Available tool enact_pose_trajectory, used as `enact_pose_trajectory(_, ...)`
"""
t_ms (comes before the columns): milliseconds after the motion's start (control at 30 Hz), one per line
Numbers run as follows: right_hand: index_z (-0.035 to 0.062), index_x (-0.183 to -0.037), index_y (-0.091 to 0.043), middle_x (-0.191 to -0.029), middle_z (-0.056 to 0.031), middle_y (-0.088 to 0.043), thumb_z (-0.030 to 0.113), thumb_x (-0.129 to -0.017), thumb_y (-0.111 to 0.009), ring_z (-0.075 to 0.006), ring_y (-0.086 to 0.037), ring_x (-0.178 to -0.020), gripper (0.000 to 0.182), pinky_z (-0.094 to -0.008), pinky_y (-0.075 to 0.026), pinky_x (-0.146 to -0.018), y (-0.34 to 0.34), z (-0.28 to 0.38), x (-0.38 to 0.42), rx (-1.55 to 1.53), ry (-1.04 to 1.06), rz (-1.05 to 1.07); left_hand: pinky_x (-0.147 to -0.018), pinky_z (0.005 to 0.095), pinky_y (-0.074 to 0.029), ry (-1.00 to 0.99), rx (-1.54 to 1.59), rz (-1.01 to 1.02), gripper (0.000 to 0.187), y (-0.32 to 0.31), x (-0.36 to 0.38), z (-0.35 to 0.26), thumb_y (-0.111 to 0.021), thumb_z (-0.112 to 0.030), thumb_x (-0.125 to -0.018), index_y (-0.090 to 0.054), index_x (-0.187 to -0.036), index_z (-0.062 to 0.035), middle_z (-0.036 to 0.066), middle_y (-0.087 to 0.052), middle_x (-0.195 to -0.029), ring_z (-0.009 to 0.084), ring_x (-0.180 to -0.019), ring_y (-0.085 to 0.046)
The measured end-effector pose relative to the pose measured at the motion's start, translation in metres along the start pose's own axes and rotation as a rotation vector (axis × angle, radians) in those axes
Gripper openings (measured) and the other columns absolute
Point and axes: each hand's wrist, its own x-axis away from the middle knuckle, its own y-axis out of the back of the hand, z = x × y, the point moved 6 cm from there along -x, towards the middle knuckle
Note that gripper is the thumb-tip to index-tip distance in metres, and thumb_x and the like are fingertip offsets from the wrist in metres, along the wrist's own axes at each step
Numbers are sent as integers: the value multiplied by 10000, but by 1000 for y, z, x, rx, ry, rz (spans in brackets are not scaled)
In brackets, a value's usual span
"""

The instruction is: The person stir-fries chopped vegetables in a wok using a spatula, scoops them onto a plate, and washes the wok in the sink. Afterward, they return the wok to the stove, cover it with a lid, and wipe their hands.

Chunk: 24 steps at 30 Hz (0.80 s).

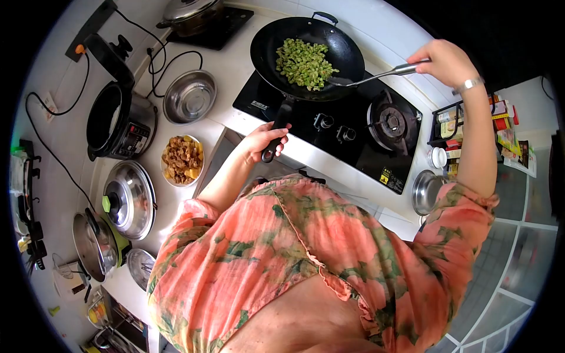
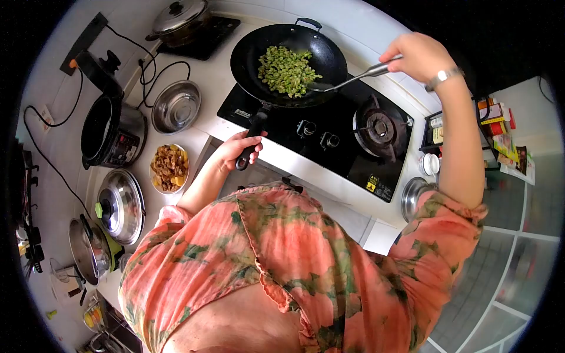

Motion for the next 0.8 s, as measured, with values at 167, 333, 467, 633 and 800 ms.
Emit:
enact_pose_trajectory(167, 144, -873, -713, -811, -75, -671, 190, -690, -712, -220, -634, -755, 189, -319, -480, -669, -1, 61, -41, 124, 201, 173, -427, 247, -419, -10, -8, 19, 299, 4, -3, 2, -555, -129, -875, -446, -1130, -17, 38, -513, -707, 119, -494, -493)
enact_pose_trajectory(333, 113, -790, -697, -735, -79, -656, 227, -746, -646, -244, -637, -721, 133, -367, -503, -607, -40, 122, -83, 214, 204, 26, -419, 237, -442, -9, 22, 46, 260, 2, -2, 0, -575, -119, -863, -453, -1077, -35, 38, -528, -694, 117, -492, -512)
enact_pose_trajectory(467, 125, -824, -699, -786, -89, -667, 240, -769, -606, -248, -641, -755, 158, -372, -501, -643, -71, 83, -146, 186, -32, -81, -425, 239, -439, -21, 10, 40, 257, 1, -2, -1, -575, -112, -861, -452, -1071, -31, 44, -528, -694, 123, -486, -511)
enact_pose_trajectory(633, 165, -878, -706, -810, -80, -667, 273, -771, -622, -249, -633, -765, 174, -371, -491, -663, -25, 45, -136, 75, -89, -129, -441, 237, -439, 3, 7, 35, 294, 1, 0, -1, -552, -112, -874, -442, -1133, -27, 40, -523, -713, 114, -493, -511)
enact_pose_trajectory(800, 162, -872, -707, -820, -76, -671, 199, -697, -679, -235, -642, -772, 181, -355, -502, -688, -63, 53, -122, 249, 68, -118, -428, 231, -444, -17, -4, 39, 255, 0, 0, -5, -574, -111, -860, -458, -1070, -24, 33, -522, -683, 113, -489, -515)
